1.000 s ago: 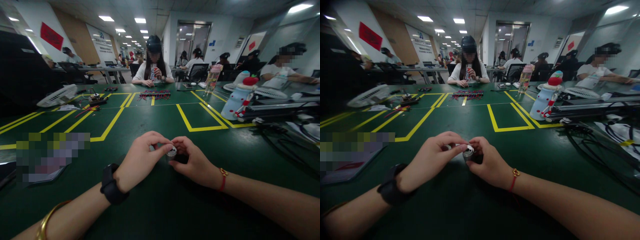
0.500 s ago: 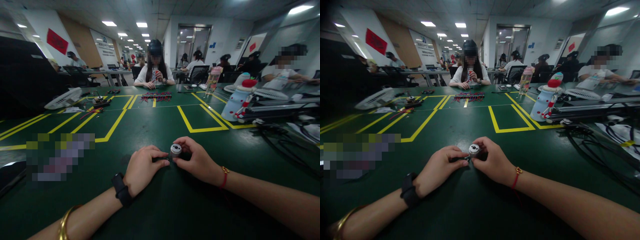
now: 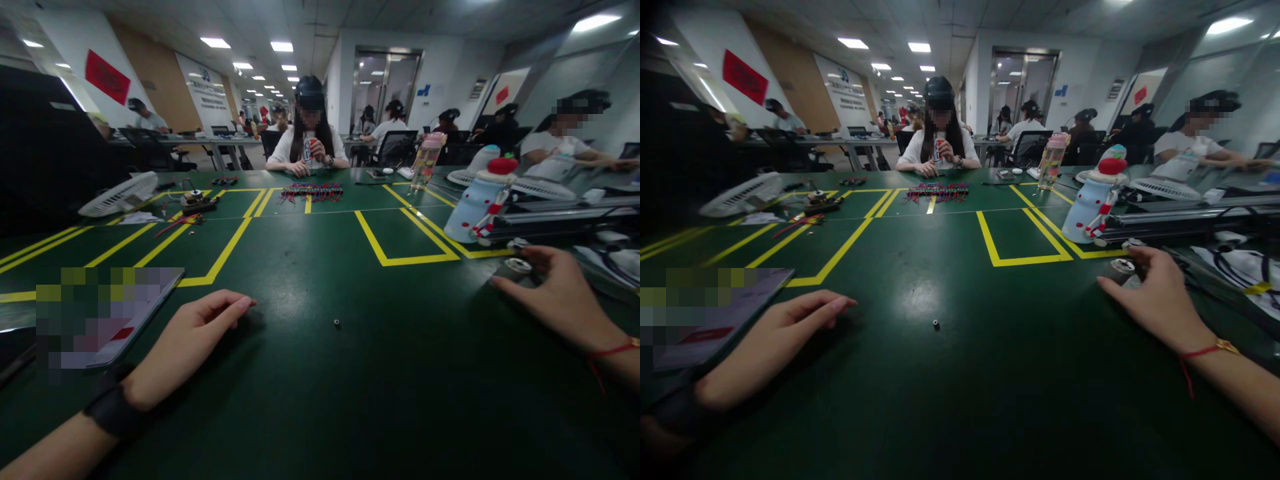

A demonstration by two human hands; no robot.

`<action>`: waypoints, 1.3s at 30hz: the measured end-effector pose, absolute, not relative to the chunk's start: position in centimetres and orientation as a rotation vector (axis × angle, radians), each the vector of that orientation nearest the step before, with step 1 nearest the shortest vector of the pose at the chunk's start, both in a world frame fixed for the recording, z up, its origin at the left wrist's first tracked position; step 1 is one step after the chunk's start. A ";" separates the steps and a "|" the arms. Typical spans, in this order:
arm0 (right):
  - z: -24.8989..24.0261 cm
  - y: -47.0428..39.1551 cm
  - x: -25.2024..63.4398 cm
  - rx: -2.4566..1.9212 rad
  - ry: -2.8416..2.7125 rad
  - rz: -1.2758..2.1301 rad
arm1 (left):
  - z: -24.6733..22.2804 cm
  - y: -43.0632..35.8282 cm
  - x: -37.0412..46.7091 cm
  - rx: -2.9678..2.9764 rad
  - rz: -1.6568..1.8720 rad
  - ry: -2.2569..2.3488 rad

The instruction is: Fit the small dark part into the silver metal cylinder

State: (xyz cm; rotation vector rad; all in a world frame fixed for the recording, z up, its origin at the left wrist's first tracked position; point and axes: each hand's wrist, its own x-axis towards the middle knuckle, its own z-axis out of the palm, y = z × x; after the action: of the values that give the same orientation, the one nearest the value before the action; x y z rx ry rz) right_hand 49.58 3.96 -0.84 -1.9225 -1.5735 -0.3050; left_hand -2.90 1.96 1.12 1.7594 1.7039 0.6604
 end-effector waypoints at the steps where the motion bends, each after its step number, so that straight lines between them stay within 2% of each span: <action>1: -0.5 3.8 48.2 -1.828 -1.640 -0.460 | 1.2 1.9 -2.7 1.761 0.657 1.711; 3: 0.2 3.6 43.8 -1.595 -1.841 -0.581 | 1.4 1.8 -2.3 1.759 0.641 1.714; 8: 0.1 3.1 30.5 -1.160 -2.373 0.218 | 1.3 1.8 -2.5 1.772 0.617 1.704; 12: -0.4 3.6 26.2 -1.077 -2.507 0.288 | 0.6 2.1 -3.0 1.796 0.634 1.672; 17: 2.0 4.0 33.1 -1.276 -2.261 0.075 | 0.3 2.4 -3.0 1.799 0.656 1.671; 20: 3.7 4.2 40.3 -1.618 -2.019 -0.323 | 0.6 2.3 -2.8 1.760 0.665 1.693; 22: 4.3 4.5 44.7 -1.951 -1.894 -0.459 | 0.7 2.2 -2.7 1.736 0.660 1.701; 26: 4.4 4.9 50.2 -2.385 -1.790 -0.275 | 0.8 2.0 -2.8 1.699 0.637 1.705; 39: 4.3 5.0 51.6 -2.447 -1.729 -0.239 | 0.0 2.3 -3.4 1.671 0.613 1.725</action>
State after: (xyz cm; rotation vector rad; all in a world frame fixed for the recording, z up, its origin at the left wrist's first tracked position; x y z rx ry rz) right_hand 51.61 5.00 4.27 -2.4467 -1.7290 -0.2391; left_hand -3.39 2.29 0.00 1.6706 1.7247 0.6131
